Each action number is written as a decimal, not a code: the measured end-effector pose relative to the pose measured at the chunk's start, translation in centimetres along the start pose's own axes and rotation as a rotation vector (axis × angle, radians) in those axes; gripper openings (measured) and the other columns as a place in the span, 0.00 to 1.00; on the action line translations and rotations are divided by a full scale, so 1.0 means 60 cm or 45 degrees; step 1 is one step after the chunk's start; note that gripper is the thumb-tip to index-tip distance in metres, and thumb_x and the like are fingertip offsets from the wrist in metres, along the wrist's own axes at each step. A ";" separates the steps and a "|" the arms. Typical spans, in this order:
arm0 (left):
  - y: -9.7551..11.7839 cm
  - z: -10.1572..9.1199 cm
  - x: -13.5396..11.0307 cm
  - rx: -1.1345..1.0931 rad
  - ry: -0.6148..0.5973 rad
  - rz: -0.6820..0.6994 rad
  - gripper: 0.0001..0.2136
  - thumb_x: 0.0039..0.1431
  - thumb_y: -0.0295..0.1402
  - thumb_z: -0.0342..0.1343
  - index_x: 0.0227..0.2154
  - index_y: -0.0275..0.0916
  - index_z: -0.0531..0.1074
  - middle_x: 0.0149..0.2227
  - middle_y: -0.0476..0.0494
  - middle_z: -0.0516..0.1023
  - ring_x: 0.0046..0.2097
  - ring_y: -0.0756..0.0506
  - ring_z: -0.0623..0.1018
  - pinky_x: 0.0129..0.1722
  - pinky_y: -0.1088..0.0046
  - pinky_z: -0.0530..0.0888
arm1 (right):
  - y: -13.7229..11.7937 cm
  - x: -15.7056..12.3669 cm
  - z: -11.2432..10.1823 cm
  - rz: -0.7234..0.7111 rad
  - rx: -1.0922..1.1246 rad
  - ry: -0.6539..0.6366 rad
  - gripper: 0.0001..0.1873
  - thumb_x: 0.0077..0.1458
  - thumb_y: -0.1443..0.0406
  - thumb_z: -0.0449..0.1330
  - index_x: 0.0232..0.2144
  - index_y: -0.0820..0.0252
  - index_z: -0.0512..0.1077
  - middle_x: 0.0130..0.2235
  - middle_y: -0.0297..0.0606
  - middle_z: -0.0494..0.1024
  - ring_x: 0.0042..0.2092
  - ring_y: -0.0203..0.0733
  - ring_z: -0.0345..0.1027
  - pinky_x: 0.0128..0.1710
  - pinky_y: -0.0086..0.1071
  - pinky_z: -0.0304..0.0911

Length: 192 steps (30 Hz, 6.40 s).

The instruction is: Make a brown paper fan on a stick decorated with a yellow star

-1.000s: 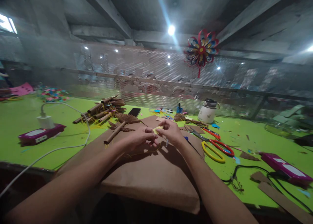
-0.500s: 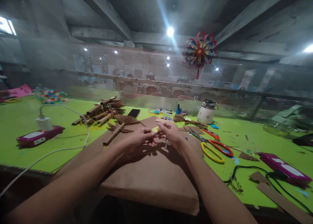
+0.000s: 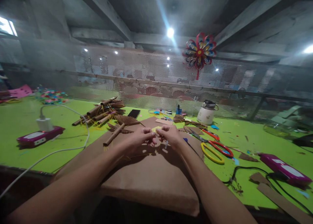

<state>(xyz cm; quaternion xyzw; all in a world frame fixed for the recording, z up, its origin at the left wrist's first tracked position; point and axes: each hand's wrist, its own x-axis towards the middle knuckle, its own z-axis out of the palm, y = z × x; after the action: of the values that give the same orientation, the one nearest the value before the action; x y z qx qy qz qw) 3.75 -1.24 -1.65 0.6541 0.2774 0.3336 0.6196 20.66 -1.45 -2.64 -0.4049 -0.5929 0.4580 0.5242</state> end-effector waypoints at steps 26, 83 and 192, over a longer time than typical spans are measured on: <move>0.015 0.006 -0.008 0.182 0.037 0.089 0.11 0.54 0.38 0.54 0.24 0.35 0.70 0.23 0.44 0.71 0.25 0.51 0.68 0.26 0.74 0.63 | -0.005 -0.008 0.015 -0.015 0.048 0.032 0.17 0.35 0.56 0.69 0.20 0.64 0.72 0.19 0.32 0.70 0.19 0.29 0.57 0.21 0.28 0.52; 0.003 -0.021 0.006 -0.268 0.144 0.119 0.08 0.45 0.31 0.63 0.25 0.33 0.70 0.26 0.44 0.74 0.30 0.51 0.73 0.31 0.74 0.64 | -0.015 -0.015 0.027 -0.249 0.124 0.007 0.11 0.41 0.60 0.67 0.28 0.61 0.76 0.25 0.35 0.76 0.25 0.35 0.66 0.26 0.30 0.62; 0.002 -0.025 0.003 -0.295 -0.125 -0.013 0.12 0.46 0.35 0.65 0.27 0.32 0.72 0.24 0.47 0.72 0.26 0.54 0.69 0.31 0.75 0.62 | -0.049 -0.028 0.009 -0.272 -0.056 -0.064 0.13 0.47 0.57 0.64 0.22 0.62 0.72 0.20 0.32 0.70 0.23 0.32 0.61 0.25 0.29 0.58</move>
<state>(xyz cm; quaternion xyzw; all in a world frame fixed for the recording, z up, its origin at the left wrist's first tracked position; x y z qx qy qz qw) 2.68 -0.16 -1.49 0.5920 0.2098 0.3279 0.7056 20.33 -3.87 -0.27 -0.3391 -0.6556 0.3962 0.5460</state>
